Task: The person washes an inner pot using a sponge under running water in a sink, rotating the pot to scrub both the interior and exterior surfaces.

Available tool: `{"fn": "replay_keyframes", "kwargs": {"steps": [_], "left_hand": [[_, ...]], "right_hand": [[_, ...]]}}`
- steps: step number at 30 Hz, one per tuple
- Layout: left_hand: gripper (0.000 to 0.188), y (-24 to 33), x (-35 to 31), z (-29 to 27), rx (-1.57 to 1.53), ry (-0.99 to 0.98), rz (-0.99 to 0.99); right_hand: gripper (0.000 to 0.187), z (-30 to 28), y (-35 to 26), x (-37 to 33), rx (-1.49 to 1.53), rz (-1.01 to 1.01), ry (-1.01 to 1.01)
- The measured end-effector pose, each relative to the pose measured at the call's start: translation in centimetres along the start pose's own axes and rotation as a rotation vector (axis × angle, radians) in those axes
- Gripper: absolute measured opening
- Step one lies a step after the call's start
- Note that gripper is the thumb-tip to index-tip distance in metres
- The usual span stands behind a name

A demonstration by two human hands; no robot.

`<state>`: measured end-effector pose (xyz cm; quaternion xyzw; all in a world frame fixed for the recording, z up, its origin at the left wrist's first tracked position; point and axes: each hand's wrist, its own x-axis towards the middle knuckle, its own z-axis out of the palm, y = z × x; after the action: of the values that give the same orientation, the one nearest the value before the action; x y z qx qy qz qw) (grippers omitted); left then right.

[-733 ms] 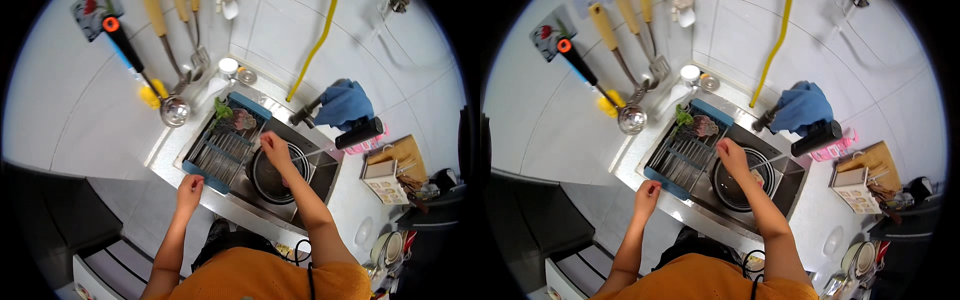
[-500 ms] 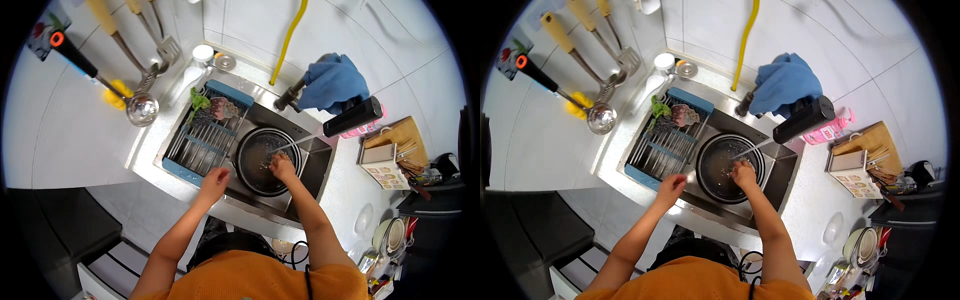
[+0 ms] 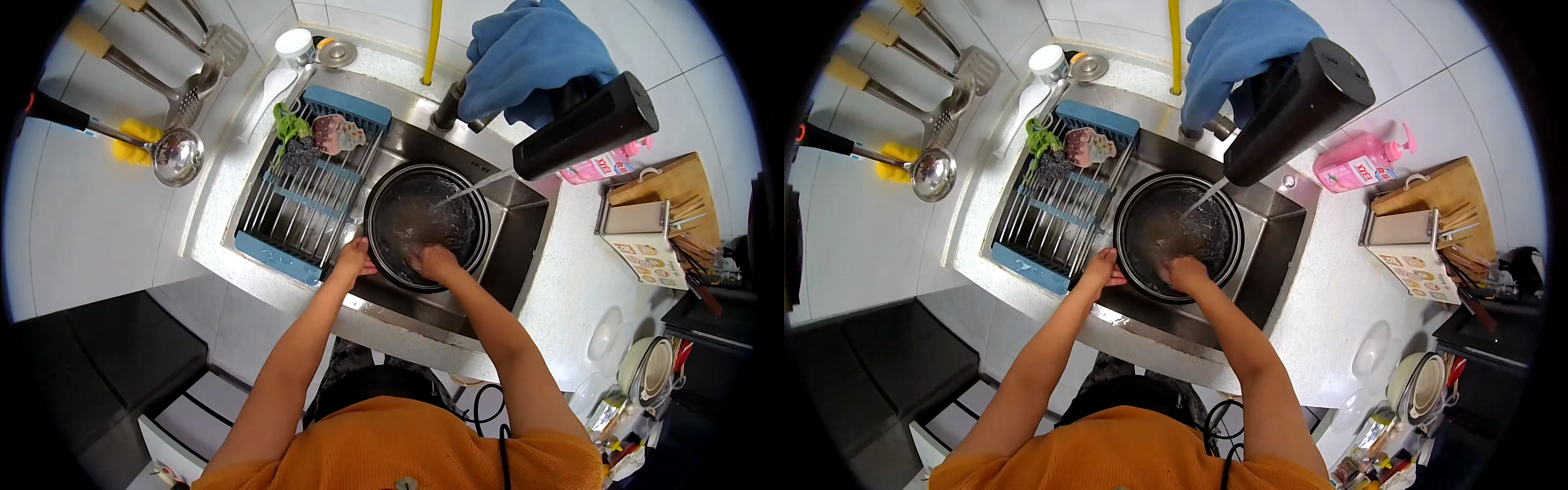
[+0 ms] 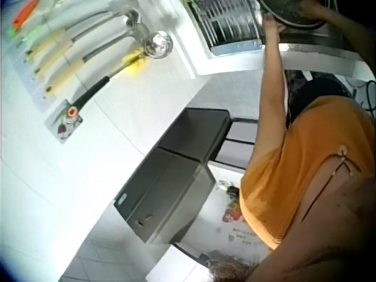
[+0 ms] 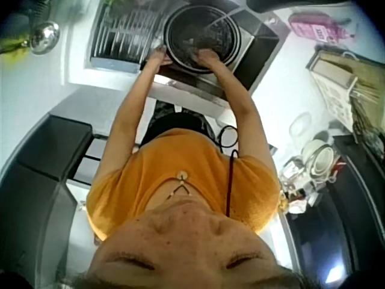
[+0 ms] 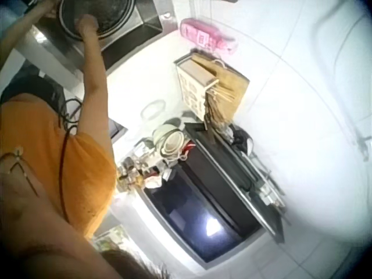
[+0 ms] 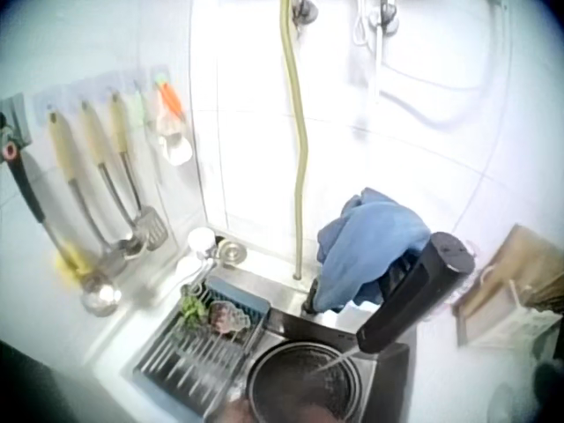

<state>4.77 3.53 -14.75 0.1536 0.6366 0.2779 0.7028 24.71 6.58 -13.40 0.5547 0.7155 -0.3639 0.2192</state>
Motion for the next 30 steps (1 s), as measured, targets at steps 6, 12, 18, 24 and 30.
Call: {"fn": "replay_keyframes", "kwargs": {"steps": [6, 12, 18, 24, 30], "left_hand": [[0.039, 0.6, -0.3, -0.3, -0.056, -0.027, -0.050], [0.044, 1.0, -0.3, -0.2, -0.050, 0.020, -0.042], [0.040, 0.9, -0.2, -0.2, -0.048, -0.006, -0.024], [0.033, 0.1, 0.3, 0.0, -0.025, 0.067, 0.156], [0.036, 0.3, 0.1, 0.4, 0.044, 0.092, 0.354]], "right_hand": [[0.041, 0.5, -3.5, 1.1, 1.390, -0.310, 0.184], [0.045, 0.8, -6.2, -1.1, 0.559, -0.602, 0.626], [0.040, 1.2, -0.5, -5.9, 0.333, -0.693, 0.297], [0.029, -4.1, 5.3, -6.6, -0.191, -0.594, 0.133], [0.051, -2.6, 4.0, -2.2, 0.363, -0.512, 0.593]]}}
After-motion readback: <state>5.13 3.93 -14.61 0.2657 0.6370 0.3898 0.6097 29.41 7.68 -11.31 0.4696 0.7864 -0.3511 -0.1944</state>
